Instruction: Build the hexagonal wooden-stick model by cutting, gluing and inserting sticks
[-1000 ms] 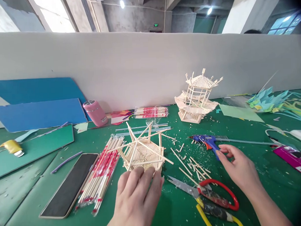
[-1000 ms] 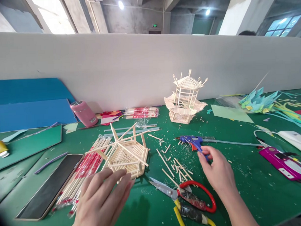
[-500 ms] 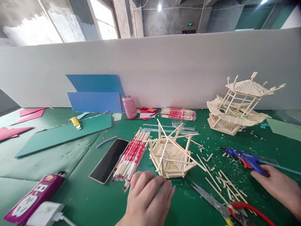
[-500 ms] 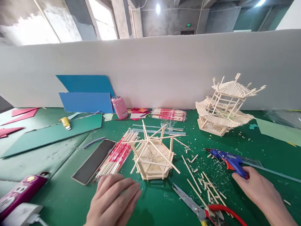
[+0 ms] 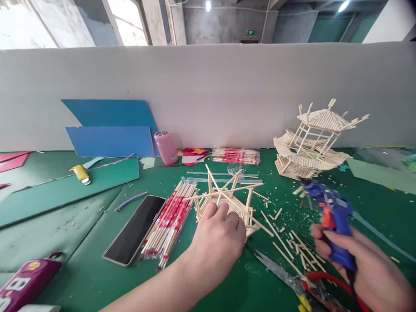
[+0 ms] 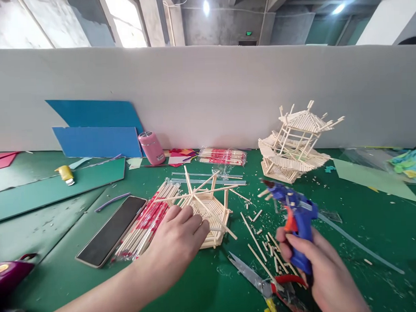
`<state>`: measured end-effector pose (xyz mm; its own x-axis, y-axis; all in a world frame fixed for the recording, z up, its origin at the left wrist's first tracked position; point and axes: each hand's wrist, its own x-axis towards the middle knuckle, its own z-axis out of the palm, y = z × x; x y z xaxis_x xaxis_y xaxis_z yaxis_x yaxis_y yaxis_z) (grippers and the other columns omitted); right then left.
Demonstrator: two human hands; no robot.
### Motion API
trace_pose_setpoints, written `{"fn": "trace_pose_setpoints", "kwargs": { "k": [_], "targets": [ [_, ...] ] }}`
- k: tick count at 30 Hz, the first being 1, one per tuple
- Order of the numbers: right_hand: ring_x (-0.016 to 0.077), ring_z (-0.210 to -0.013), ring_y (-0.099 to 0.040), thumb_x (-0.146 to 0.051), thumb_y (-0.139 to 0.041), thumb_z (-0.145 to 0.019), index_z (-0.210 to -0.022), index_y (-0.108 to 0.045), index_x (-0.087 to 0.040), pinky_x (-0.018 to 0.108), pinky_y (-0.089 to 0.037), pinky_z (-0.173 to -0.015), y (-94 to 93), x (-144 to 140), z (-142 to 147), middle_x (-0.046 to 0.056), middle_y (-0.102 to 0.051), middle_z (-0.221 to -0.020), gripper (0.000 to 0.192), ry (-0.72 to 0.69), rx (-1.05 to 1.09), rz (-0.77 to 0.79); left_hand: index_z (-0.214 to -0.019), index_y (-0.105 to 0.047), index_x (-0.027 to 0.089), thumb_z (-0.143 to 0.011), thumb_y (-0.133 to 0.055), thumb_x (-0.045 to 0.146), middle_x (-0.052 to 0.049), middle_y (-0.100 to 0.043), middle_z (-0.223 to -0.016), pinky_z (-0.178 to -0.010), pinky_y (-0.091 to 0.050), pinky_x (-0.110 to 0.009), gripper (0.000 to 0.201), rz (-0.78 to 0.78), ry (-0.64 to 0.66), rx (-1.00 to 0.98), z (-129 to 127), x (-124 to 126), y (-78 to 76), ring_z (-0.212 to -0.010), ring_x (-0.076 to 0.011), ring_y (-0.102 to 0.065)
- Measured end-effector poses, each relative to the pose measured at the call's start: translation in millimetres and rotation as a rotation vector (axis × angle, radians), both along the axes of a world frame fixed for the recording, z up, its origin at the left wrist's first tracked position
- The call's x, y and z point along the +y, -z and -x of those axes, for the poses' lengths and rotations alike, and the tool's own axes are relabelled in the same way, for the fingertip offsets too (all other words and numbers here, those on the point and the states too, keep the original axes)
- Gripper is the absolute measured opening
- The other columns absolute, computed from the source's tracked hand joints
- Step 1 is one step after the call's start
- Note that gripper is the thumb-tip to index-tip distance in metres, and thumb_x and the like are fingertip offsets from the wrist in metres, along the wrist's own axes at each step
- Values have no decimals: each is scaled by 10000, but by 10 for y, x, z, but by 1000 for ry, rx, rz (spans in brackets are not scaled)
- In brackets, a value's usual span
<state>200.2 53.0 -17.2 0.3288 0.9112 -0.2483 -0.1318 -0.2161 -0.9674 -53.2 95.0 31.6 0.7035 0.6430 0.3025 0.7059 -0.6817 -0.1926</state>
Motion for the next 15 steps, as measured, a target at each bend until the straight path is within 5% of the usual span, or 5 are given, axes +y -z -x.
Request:
{"fn": "trace_pose_setpoints", "kwargs": {
  "k": [7,13,15],
  "targets": [
    [123,-646,-524,-378,-625,-732,-939,-599,-224,175,-461,-559,-108,46,478,7,-592,-709,259,-135,147,-28,-687,-544,150,-797,-442,92,-54,-562,-660,-541,-314,-335,161,93,20,-117,17,29,30,-612,-191,-442],
    [107,-572,-468,-380,-582,-768,-1094,-537,-241,167,-418,-496,-167,-25,395,-16,-539,-614,357,-142,160,-49,-1026,-529,123,-798,-449,42,-98,-600,-903,-707,-427,-333,255,229,282,-722,210,-146,-41,-815,-198,-532],
    [108,-563,-470,-367,-621,-737,-1074,-546,-239,173,-422,-489,-154,-86,361,-17,-542,-607,368,-100,109,-76,-1075,-515,117,-766,-444,-7,-95,-591,-927,-731,-449,-279,341,235,278,-885,289,-277,-50,-858,-183,-547]
  ]
}}
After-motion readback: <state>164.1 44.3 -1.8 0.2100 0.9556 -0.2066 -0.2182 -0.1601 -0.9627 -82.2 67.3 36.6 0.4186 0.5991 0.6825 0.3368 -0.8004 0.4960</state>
